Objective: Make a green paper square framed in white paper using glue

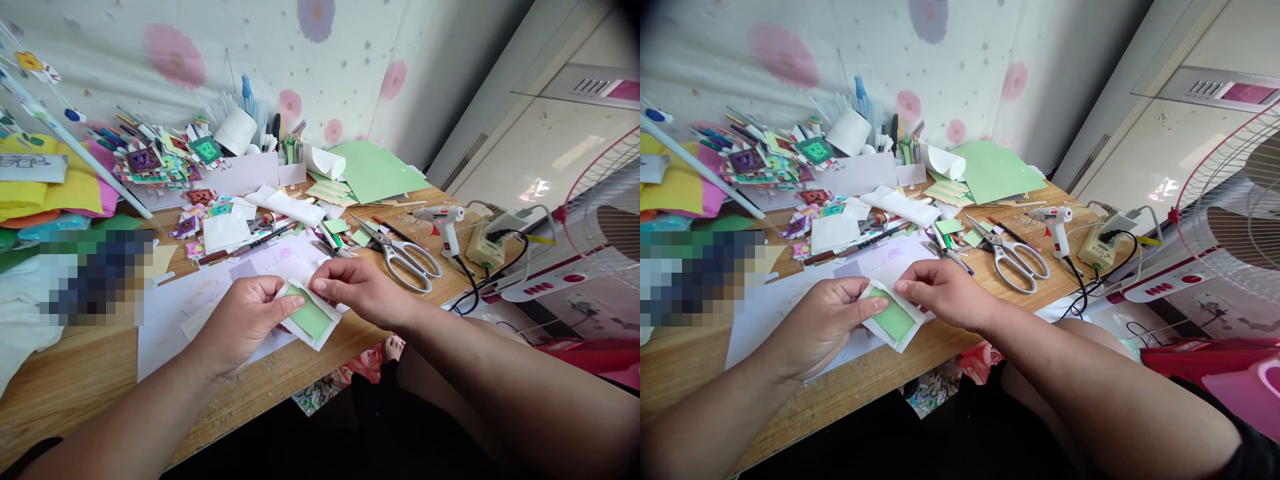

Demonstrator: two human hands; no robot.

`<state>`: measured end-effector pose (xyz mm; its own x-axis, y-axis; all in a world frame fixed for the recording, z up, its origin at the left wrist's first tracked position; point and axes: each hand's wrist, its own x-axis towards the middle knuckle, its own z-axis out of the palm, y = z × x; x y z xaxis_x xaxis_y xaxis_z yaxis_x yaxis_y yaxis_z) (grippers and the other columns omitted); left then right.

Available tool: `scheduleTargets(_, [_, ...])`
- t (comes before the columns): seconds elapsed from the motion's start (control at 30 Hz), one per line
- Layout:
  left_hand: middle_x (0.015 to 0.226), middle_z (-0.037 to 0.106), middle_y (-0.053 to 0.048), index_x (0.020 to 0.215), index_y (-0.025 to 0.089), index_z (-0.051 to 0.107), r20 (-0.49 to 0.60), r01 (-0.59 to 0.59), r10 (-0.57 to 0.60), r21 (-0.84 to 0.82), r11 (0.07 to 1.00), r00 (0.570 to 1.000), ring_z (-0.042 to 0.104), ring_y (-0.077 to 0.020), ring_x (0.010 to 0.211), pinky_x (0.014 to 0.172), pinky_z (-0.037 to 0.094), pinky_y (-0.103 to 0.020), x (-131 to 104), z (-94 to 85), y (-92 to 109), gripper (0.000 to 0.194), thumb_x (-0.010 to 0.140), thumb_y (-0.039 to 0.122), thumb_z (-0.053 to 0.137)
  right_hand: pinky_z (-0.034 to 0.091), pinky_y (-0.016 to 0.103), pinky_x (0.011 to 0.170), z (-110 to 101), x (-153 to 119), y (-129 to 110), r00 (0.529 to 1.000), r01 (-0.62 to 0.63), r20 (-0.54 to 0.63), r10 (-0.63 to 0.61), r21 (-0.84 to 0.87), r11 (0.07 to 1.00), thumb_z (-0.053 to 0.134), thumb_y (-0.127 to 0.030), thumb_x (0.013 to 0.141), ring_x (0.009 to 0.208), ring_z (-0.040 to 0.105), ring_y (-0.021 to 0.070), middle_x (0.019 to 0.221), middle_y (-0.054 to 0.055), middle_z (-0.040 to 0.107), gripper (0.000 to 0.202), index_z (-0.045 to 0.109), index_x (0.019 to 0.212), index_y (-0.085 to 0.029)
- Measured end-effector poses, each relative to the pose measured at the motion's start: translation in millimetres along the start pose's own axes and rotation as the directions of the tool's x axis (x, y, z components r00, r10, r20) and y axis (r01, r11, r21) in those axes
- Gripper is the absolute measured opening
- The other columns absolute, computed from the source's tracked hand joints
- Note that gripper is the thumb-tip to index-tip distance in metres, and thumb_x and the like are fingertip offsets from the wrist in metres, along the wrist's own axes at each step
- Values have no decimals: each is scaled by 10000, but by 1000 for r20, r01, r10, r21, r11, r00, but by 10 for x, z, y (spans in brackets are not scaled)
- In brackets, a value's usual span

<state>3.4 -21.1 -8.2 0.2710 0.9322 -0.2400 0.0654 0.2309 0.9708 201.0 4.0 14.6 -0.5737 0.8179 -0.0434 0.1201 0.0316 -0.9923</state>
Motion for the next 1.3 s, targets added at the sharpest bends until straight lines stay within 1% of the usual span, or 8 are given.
scheduleTargets(0.2, [603,568,19,674,171,652,-8,-26,27,84,996,1000,474,-122,534,509,352,-237,-12,4,2,162,736,317,683,332,213,533,121,69,48,993,42,-105,-60,-171,984,650,-291,778,573,416,79,628,-30,529,171,606,697,-147])
scheduleTargets(0.33, [573,503,35,673,173,640,4,-19,19,136,991,1000,415,-109,522,496,304,-234,-2,-2,14,147,742,299,667,330,211,525,108,74,26,993,31,-104,-56,-234,972,634,-290,785,575,432,82,628,-23,541,165,622,705,-147])
scheduleTargets(0.5, [588,507,23,630,178,594,25,-31,26,202,979,999,414,-119,538,505,302,-246,-1,-5,26,247,751,384,656,336,212,527,110,111,-8,995,53,-74,-71,-214,975,614,-332,809,578,420,85,623,-21,521,214,631,715,-140])
scheduleTargets(0.7, [558,446,42,634,163,593,-1,-17,18,228,974,1000,363,-106,532,492,255,-241,1,10,49,236,726,373,653,336,212,528,143,140,9,988,76,-100,-119,-360,930,617,-271,806,572,426,83,619,-24,537,165,615,706,-140])
scheduleTargets(0.87, [567,435,44,652,153,598,12,-14,11,248,969,1000,366,-106,550,505,261,-242,2,26,49,253,736,389,635,358,207,540,145,168,9,993,96,-41,-109,-241,966,603,-290,812,595,448,84,650,-18,549,176,612,726,-137])
scheduleTargets(1.0, [561,450,44,611,158,566,8,-14,12,236,972,1000,374,-99,543,505,267,-238,3,28,36,262,725,376,654,338,207,525,165,201,26,987,110,-80,-138,-283,953,617,-225,778,570,426,76,623,-33,526,125,582,688,-146])
scheduleTargets(1.2, [617,595,-3,687,152,635,-2,1,-1,197,980,1000,504,-132,561,520,372,-254,30,-6,-14,246,762,386,641,375,234,535,44,158,51,999,-40,32,40,1,999,582,-431,821,543,447,92,582,-33,491,314,552,676,-154])
scheduleTargets(1.3, [583,560,15,659,153,619,-32,-5,11,166,986,999,482,-114,526,493,362,-239,42,-1,-26,254,762,382,657,326,217,497,1,136,71,997,-63,48,65,-39,997,653,-389,776,520,402,75,587,-44,482,270,561,692,-149])
